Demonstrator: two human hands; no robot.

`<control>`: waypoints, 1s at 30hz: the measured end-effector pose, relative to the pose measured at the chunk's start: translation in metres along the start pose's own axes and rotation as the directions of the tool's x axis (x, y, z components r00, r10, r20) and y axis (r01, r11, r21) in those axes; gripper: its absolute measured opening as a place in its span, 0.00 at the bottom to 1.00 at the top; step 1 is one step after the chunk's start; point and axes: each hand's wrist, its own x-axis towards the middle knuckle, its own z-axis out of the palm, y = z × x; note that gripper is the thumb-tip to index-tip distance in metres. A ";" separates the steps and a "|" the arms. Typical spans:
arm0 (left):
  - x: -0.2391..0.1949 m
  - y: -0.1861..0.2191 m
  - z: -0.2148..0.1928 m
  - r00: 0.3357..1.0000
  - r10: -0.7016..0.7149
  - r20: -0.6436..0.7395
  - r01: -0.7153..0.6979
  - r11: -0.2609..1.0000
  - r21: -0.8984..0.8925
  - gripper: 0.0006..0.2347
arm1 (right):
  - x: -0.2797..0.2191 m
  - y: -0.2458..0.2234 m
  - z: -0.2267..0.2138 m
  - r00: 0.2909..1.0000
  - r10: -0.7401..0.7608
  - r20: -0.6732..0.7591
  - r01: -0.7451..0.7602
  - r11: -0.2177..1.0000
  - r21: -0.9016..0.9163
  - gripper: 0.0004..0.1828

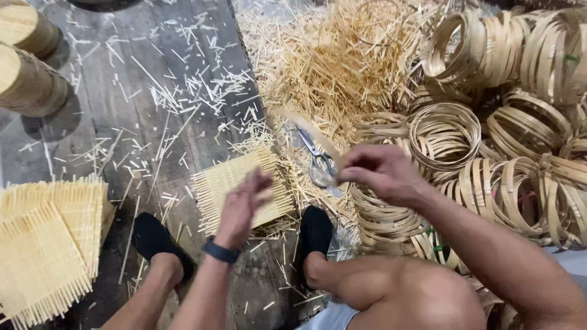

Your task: The person weaves a bamboo mat by placing a woven sheet over a circular wooden mold, trimming excess strips with shears, and securing the edge with a bamboo ring. The process is repeated for multiple mats.

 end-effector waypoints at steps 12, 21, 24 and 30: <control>-0.050 0.038 -0.019 0.983 0.159 0.093 -0.136 0.967 -0.215 0.18 | 0.040 -0.084 0.076 0.522 -0.846 0.104 0.669 0.331 -0.666 0.28; -0.062 0.061 0.003 0.972 -0.222 0.073 0.233 0.942 -0.243 0.32 | 0.051 -0.061 0.128 0.547 -0.782 0.301 0.748 0.294 -0.595 0.12; -0.058 0.053 0.004 0.925 -0.366 0.102 0.379 0.886 -0.267 0.33 | 0.053 -0.056 0.137 0.511 -0.797 0.322 0.750 0.229 -0.621 0.14; -0.051 0.038 -0.002 0.926 -0.376 -0.021 0.361 0.902 -0.238 0.34 | 0.057 -0.050 0.156 0.599 -0.737 0.312 0.680 0.263 -0.684 0.07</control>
